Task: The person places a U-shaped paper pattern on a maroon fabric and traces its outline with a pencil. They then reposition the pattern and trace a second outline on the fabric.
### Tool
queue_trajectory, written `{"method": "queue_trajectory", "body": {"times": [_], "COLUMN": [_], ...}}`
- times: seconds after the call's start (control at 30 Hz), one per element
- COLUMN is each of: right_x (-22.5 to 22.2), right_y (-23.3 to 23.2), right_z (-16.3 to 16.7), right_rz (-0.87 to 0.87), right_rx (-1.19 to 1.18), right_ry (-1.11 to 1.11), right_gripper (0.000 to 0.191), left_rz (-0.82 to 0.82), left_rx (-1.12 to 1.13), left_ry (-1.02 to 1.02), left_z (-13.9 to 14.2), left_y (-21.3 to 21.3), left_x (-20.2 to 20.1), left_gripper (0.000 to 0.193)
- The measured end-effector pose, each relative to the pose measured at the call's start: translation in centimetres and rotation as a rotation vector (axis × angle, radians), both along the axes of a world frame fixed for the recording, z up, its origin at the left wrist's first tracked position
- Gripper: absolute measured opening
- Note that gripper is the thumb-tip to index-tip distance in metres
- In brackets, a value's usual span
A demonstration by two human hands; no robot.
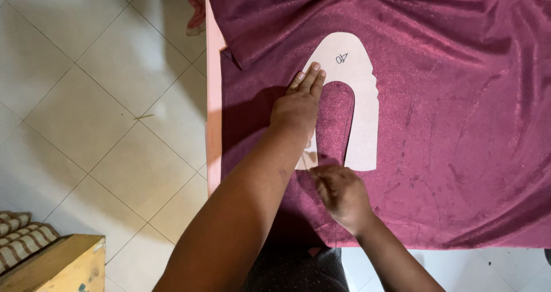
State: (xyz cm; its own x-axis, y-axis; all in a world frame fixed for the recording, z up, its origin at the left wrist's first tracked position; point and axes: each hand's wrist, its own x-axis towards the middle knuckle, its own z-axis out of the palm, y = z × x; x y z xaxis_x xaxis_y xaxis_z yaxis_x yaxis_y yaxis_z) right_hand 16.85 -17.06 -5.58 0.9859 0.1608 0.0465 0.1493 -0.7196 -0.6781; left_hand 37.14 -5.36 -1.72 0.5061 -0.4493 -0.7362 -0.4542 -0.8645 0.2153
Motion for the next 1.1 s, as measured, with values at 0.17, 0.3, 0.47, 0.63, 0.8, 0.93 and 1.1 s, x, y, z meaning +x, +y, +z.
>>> {"method": "queue_trajectory", "body": {"times": [0.17, 0.3, 0.47, 0.63, 0.8, 0.93, 1.1], "right_x": [-0.6, -1.0, -0.6, -0.5, -0.2, 2.0, 7.9], "right_y": [-0.8, -0.9, -0.6, -0.5, -0.3, 0.1, 0.5], "right_z": [0.4, 0.2, -0.6, -0.5, 0.4, 1.0, 1.3], "right_rz": [-0.070, -0.127, -0.145, -0.208, -0.216, -0.205, -0.226], "right_rx": [-0.107, -0.110, -0.130, -0.168, -0.118, -0.118, -0.098], "right_ry": [-0.021, 0.017, 0.029, 0.021, 0.039, 0.136, -0.052], "right_gripper": [0.013, 0.015, 0.014, 0.014, 0.014, 0.010, 0.015], "left_rz": [-0.158, -0.085, 0.053, 0.075, 0.126, 0.112, 0.127], "left_rx": [0.042, -0.041, -0.040, -0.023, -0.075, -0.038, -0.076], "left_ry": [-0.177, -0.224, -0.118, -0.062, -0.082, -0.031, -0.086], "left_z": [-0.5, -1.7, -1.5, -1.0, -0.7, -0.4, -1.2], "left_y": [0.1, 0.0, 0.0, 0.3, 0.4, 0.4, 0.5], "left_x": [-0.2, -0.3, -0.3, -0.3, -0.2, 0.1, -0.1], "left_gripper": [0.105, 0.099, 0.106, 0.115, 0.114, 0.123, 0.124]}}
